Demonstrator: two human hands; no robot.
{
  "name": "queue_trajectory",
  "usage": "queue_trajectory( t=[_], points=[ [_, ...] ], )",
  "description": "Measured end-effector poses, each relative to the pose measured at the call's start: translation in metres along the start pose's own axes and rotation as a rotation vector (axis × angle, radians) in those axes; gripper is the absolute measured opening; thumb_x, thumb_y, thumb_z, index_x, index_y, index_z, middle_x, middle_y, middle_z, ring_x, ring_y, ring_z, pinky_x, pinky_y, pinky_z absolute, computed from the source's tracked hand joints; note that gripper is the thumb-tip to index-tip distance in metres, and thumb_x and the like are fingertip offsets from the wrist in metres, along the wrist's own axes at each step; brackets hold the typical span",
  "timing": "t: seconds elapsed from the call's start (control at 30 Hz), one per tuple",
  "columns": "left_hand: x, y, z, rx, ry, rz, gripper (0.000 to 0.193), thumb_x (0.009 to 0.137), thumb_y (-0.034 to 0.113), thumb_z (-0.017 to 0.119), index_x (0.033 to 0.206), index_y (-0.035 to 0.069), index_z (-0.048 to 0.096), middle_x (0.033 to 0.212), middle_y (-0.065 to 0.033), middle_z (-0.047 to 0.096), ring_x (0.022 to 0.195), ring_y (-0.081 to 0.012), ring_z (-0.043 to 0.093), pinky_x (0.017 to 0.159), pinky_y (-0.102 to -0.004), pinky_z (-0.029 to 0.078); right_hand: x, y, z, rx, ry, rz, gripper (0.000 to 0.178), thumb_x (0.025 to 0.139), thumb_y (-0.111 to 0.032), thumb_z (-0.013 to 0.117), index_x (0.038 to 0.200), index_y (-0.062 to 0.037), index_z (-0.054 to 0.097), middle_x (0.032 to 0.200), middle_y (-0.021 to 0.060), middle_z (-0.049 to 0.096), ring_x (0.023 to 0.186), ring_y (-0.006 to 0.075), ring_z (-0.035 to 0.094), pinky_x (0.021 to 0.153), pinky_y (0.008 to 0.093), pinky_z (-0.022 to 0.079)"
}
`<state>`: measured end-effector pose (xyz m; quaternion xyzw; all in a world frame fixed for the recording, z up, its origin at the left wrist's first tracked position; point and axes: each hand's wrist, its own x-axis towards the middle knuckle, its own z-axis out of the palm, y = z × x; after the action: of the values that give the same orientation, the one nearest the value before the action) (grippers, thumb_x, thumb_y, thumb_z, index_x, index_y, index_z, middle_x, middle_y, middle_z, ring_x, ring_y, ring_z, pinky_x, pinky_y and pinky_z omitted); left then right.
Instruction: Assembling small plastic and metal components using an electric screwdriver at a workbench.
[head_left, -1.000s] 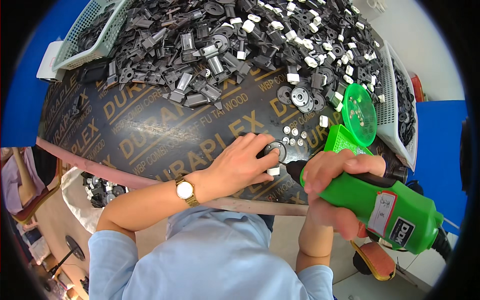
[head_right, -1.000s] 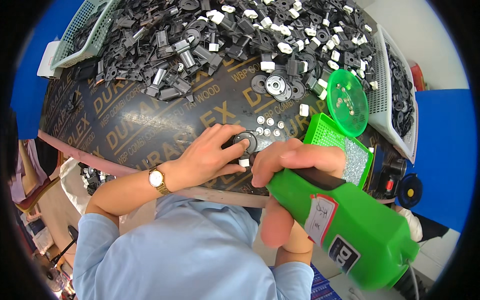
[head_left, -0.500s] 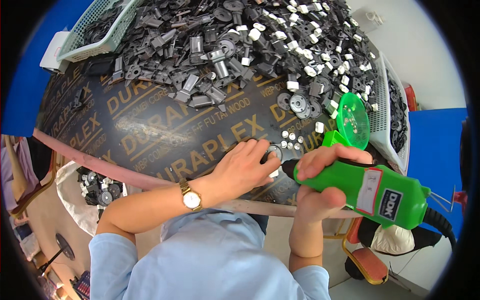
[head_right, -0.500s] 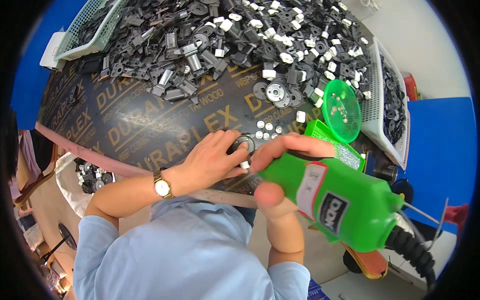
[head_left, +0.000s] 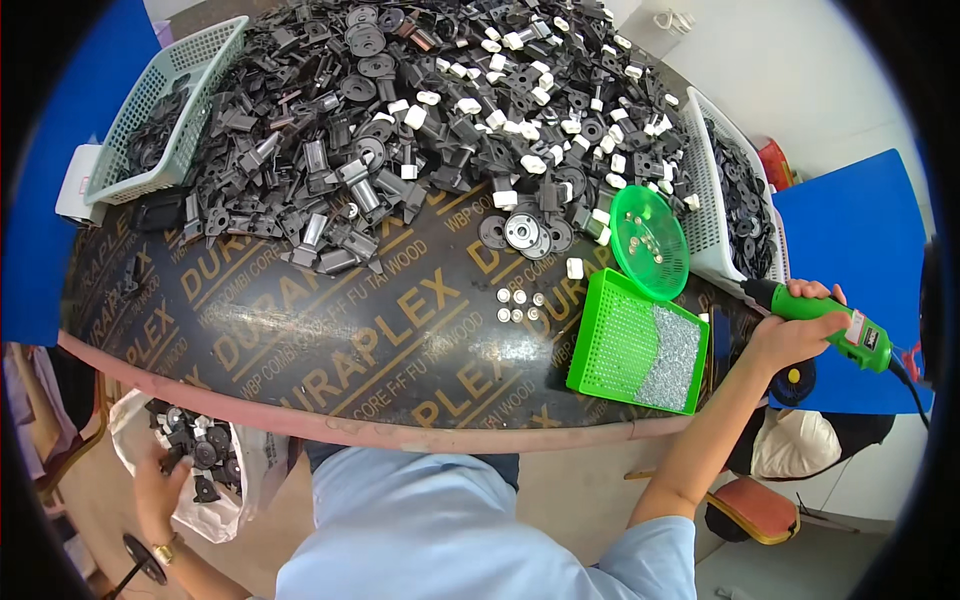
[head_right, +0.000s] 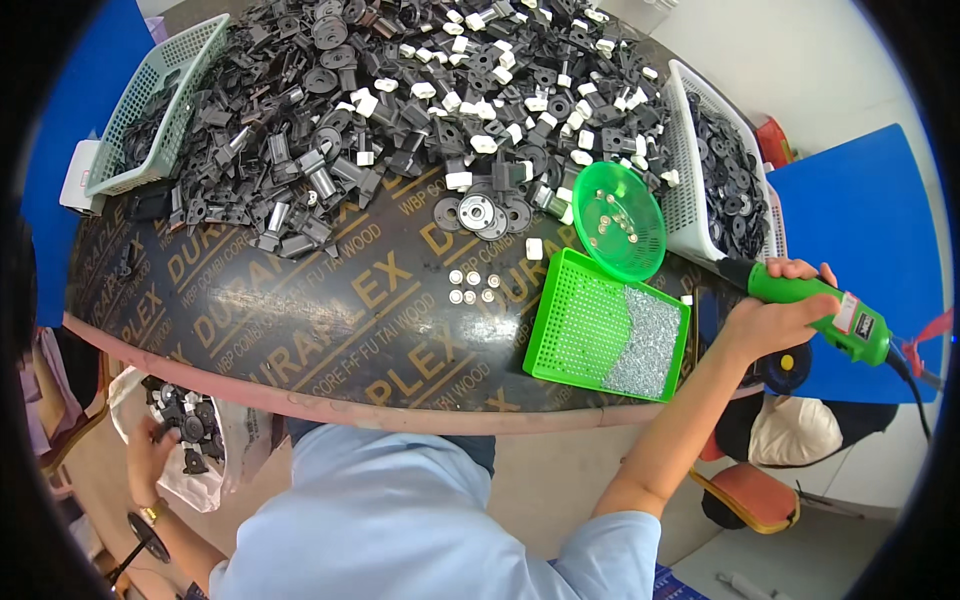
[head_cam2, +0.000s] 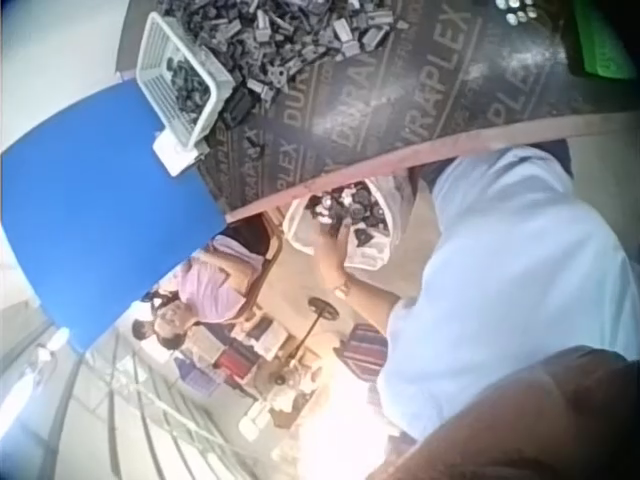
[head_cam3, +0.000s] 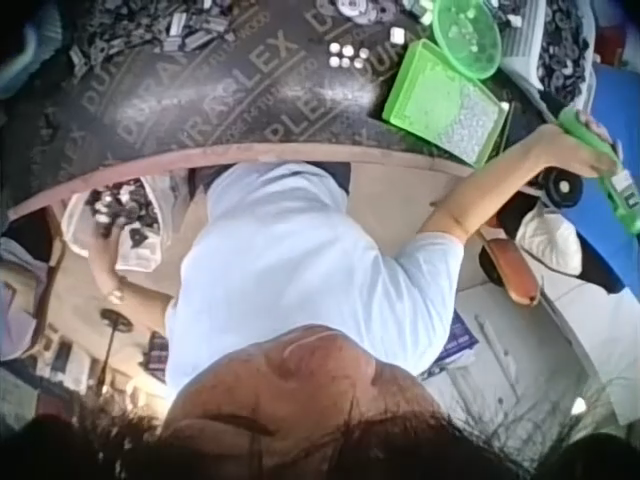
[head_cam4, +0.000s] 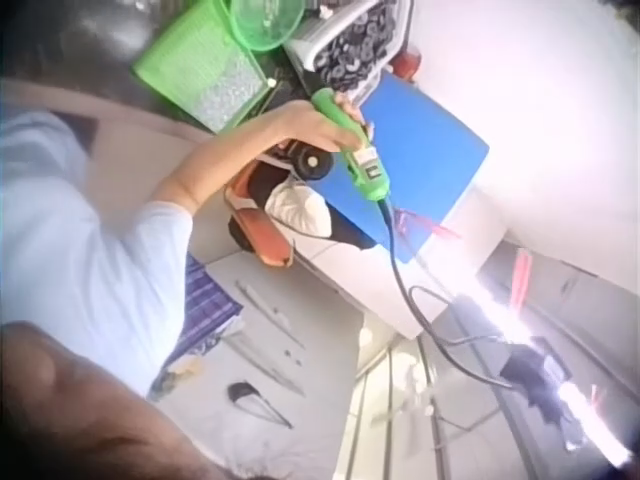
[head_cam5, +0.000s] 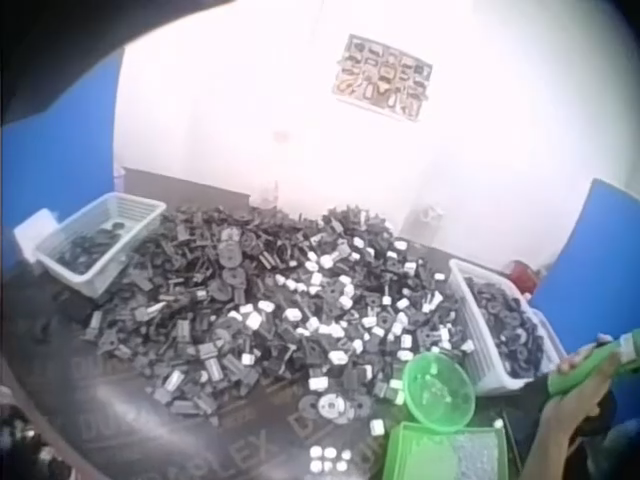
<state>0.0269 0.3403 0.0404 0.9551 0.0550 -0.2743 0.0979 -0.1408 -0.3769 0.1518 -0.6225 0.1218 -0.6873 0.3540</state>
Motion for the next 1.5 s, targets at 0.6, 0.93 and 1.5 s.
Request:
queue_trajectory(
  t=[0.6,0.93,1.5],
  points=[
    [0.026,0.344,0.017,0.018,0.276,1.411,0.043,0.079,0.018,0.075,0.116,0.003,0.058,0.129,-0.0167,0.052,0.119,-0.0352,0.05,0.097,-0.0422,0.045,-0.017,0.058,-0.038,-0.581,-0.215,0.108,0.036,0.097,-0.025,0.065,0.119,0.0036,0.06,0.11,0.01,0.065,0.093,0.014,0.06,0.082,0.0299,0.049],
    [0.086,0.48,0.046,0.0,0.648,1.534,0.018,0.08,0.004,0.057,0.098,0.006,0.054,0.103,-0.0105,0.053,0.093,-0.0289,0.06,0.08,-0.0397,0.053,-0.109,-0.008,-0.01,-0.673,-0.593,0.169,0.021,0.092,-0.007,0.066,0.11,-0.0015,0.057,0.103,0.0037,0.057,0.092,0.0105,0.054,0.077,0.024,0.043],
    [0.02,0.302,0.065,-0.162,0.038,1.564,0.033,0.08,0.009,0.069,0.11,0.009,0.055,0.125,-0.0135,0.052,0.106,-0.0358,0.056,0.09,-0.0464,0.044,-0.16,0.004,0.083,-0.606,-1.478,0.073,0.019,0.076,0.0,0.073,0.088,-0.0038,0.059,0.085,0.0125,0.06,0.083,0.0329,0.058,0.072,0.0431,0.046]
  ],
)
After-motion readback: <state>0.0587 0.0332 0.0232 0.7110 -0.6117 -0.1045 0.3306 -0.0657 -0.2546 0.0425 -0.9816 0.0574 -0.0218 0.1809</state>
